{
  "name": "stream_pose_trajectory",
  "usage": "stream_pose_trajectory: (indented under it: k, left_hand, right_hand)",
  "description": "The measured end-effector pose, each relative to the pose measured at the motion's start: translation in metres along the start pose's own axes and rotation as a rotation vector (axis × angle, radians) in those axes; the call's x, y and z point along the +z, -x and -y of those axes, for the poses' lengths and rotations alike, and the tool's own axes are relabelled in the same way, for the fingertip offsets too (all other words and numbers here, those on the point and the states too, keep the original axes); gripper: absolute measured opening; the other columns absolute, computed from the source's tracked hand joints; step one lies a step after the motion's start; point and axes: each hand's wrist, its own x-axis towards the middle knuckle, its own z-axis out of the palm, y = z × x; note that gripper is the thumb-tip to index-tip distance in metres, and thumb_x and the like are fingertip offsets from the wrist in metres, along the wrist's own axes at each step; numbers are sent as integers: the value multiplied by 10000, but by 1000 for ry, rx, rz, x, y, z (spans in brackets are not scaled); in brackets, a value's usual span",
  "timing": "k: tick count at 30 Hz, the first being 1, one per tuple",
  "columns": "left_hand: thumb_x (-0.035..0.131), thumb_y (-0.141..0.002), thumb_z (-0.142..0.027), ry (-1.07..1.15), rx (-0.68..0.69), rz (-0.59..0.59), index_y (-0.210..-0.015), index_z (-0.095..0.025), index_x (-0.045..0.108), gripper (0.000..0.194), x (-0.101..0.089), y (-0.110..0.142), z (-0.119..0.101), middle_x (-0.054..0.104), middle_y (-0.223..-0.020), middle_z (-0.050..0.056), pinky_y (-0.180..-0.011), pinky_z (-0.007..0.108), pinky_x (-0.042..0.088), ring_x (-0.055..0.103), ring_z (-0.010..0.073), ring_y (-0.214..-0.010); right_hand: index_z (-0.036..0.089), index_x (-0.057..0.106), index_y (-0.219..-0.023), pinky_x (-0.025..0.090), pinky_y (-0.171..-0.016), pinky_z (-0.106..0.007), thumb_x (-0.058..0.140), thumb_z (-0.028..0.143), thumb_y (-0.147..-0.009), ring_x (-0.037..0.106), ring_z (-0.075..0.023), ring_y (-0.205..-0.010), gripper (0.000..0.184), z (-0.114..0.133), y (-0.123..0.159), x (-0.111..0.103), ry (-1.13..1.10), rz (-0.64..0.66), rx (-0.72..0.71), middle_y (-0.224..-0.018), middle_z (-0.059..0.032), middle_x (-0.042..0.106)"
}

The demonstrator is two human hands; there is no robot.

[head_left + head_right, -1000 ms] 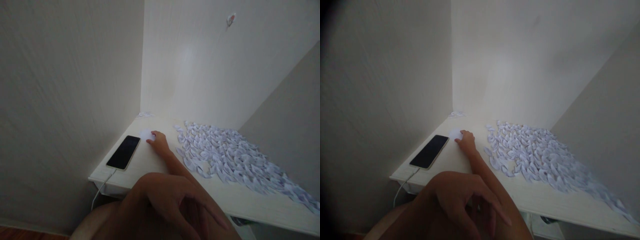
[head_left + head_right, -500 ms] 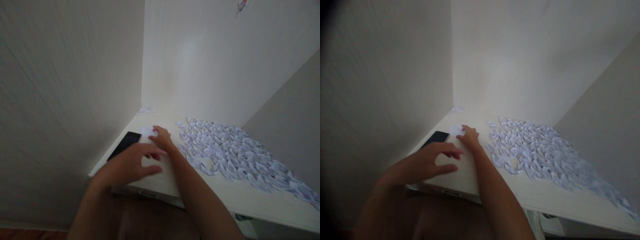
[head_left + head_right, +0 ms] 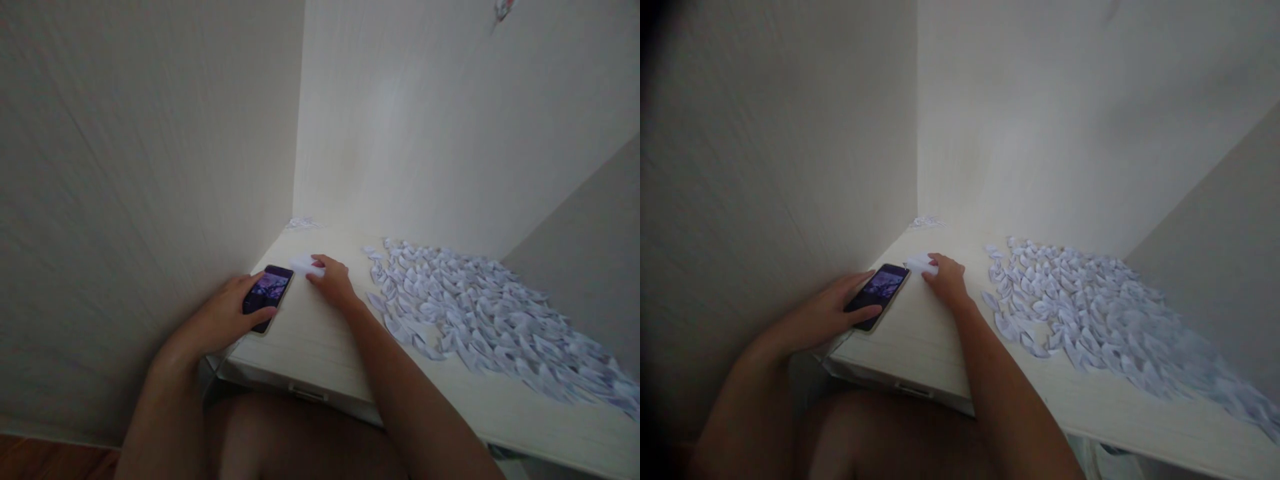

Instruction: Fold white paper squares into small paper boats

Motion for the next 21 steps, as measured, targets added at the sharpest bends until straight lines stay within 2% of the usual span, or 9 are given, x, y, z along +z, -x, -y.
stream_pose_trajectory:
  k: [3,5,9,12,15,17,19,21]
  left_hand:
    - [661,-770,-612,167,-151,-81,-1432,-154,537,814,-5,-3,-7,623,-1385,176,-1007,464,519,621,341,-1231]
    - [682,-752,-612,244,-231,-156,-1430,-131,527,846,-6,-5,-12,634,-1354,198,-964,466,547,651,339,-1178]
    - [729,-737,-538,350,-227,-228,-1360,-140,586,753,-4,-8,-16,668,-1292,188,-951,476,560,677,321,-1127]
    - [740,-748,-463,418,-194,-305,-1281,-159,639,622,-3,-9,-17,701,-1225,163,-905,482,583,695,306,-1064]
    - [750,-759,-412,507,-135,-384,-1250,-172,657,555,-2,-10,-19,711,-1195,153,-876,475,597,708,281,-1001]
    - [772,-748,-377,567,-70,-402,-1332,-189,606,636,-1,-9,-22,666,-1293,158,-897,468,591,693,274,-1047]
    - [800,-726,-348,593,22,-368,-1416,-232,535,748,-1,-8,-28,578,-1431,146,-949,459,571,648,275,-1163]
    - [806,-720,-337,579,113,-306,-1408,-260,550,737,0,-6,-36,552,-1468,120,-988,445,551,609,273,-1235]
  right_hand:
    - [182,671,-1239,451,-1025,-401,759,160,-741,664,-230,-1076,506,-1,-2,2,-95,-29,-23,-1164,-90,730]
    - [184,686,-1210,476,-1007,-392,762,162,-725,670,-227,-1054,490,-1,-4,2,-160,-58,-14,-1146,-87,732]
    - [174,696,-1160,518,-956,-414,777,249,-728,686,-230,-1009,446,0,-7,2,-307,-118,62,-1118,-102,735]
    - [175,661,-1200,567,-832,-366,732,348,-794,704,-207,-978,447,3,-7,-3,-463,-112,130,-1158,-122,722]
    - [202,653,-1187,559,-721,-282,738,374,-796,714,-174,-918,436,11,-1,-14,-856,24,240,-1131,-100,722]
    - [220,673,-1134,534,-663,-238,776,361,-759,708,-153,-861,413,20,4,-23,-1084,186,289,-1068,-68,724]
    - [232,691,-1101,508,-599,-214,800,350,-733,694,-139,-784,402,30,11,-31,-1153,351,288,-993,-43,722]
    - [228,707,-1083,483,-550,-206,829,348,-702,680,-136,-718,418,41,17,-35,-1146,485,266,-937,-33,721]
